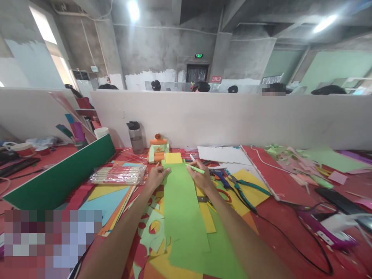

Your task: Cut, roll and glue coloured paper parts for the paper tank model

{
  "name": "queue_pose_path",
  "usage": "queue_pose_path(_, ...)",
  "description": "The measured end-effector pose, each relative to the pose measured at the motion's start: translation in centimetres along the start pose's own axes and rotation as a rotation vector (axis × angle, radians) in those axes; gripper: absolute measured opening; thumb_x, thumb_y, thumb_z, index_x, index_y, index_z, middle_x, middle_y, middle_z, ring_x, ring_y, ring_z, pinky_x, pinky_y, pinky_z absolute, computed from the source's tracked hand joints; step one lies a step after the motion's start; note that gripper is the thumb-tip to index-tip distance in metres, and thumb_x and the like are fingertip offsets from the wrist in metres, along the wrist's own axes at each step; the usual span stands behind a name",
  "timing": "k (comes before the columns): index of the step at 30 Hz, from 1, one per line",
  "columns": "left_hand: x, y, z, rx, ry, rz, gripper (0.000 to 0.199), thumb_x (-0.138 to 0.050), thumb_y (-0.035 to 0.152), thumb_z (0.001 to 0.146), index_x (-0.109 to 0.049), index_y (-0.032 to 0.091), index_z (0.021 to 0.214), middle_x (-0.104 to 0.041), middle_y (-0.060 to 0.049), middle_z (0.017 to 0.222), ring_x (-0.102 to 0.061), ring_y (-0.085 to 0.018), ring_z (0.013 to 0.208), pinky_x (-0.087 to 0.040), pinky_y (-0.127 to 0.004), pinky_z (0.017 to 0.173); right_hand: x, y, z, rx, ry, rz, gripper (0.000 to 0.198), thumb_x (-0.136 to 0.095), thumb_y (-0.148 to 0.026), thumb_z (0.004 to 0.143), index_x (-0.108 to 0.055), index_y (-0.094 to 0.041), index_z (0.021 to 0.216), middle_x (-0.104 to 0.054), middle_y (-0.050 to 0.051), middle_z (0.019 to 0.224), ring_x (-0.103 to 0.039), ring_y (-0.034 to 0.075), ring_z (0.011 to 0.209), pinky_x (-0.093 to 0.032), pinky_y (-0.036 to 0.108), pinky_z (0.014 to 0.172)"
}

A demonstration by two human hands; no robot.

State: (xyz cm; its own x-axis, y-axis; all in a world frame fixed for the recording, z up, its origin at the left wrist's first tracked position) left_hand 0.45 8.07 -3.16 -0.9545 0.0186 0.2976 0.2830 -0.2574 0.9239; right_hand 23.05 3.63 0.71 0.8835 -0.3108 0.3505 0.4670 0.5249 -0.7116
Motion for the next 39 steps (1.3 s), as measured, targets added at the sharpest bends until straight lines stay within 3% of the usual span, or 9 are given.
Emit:
queue_pose_path(19, -0.05, -0.62, 0.2, 0.011, 0.008, -0.005, 0.05, -0.07, 0.064, 0.068, -0.063, 0.014, 0.063, -0.049, 0.002, 0.052, -0.044, -0.012, 0.053, -0.03, -0.024, 0.048, 0.05, 0.1, -0.07, 0.003, 0.026, 0.043, 0.013, -0.061, -0.036, 0.087, -0.06, -0.023, 0.085, -0.07, 0.001, 0.08, -0.064, 0.019, 0.069, -0.048, 0.028, 0.064)
queue_pose_path(31, -0.02, -0.33, 0.08, 0.006, 0.013, -0.028, 0.048, -0.072, 0.061, 0.068, -0.062, 0.015, 0.062, -0.051, 0.002, 0.053, -0.047, -0.013, 0.054, -0.032, -0.024, 0.049, -0.08, 0.17, 0.08, 0.038, 0.029, 0.031, 0.015, -0.063, -0.037, 0.086, -0.064, -0.023, 0.091, -0.072, 0.003, 0.088, -0.068, 0.021, 0.08, -0.051, 0.03, 0.074)
queue_pose_path(39, 0.12, -0.17, 0.24, -0.009, 0.018, -0.014, 0.047, -0.072, 0.06, 0.067, -0.061, 0.016, 0.058, -0.05, 0.002, 0.05, -0.049, -0.015, 0.056, -0.034, -0.024, 0.051, -0.16, 0.23, -0.04, 0.03, 0.012, 0.039, 0.014, -0.061, -0.036, 0.088, -0.063, -0.023, 0.087, -0.071, 0.002, 0.082, -0.067, 0.02, 0.074, -0.051, 0.029, 0.068)
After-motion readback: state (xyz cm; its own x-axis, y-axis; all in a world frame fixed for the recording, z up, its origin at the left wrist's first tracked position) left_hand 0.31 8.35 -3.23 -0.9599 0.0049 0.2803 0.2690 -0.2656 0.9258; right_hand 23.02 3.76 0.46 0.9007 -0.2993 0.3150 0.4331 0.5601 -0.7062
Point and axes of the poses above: each hand's wrist, its own z-axis towards the middle knuckle, its own x-axis out of the back of the hand, y = z × x, the point moved 4 cm from there along z, towards the middle knuckle
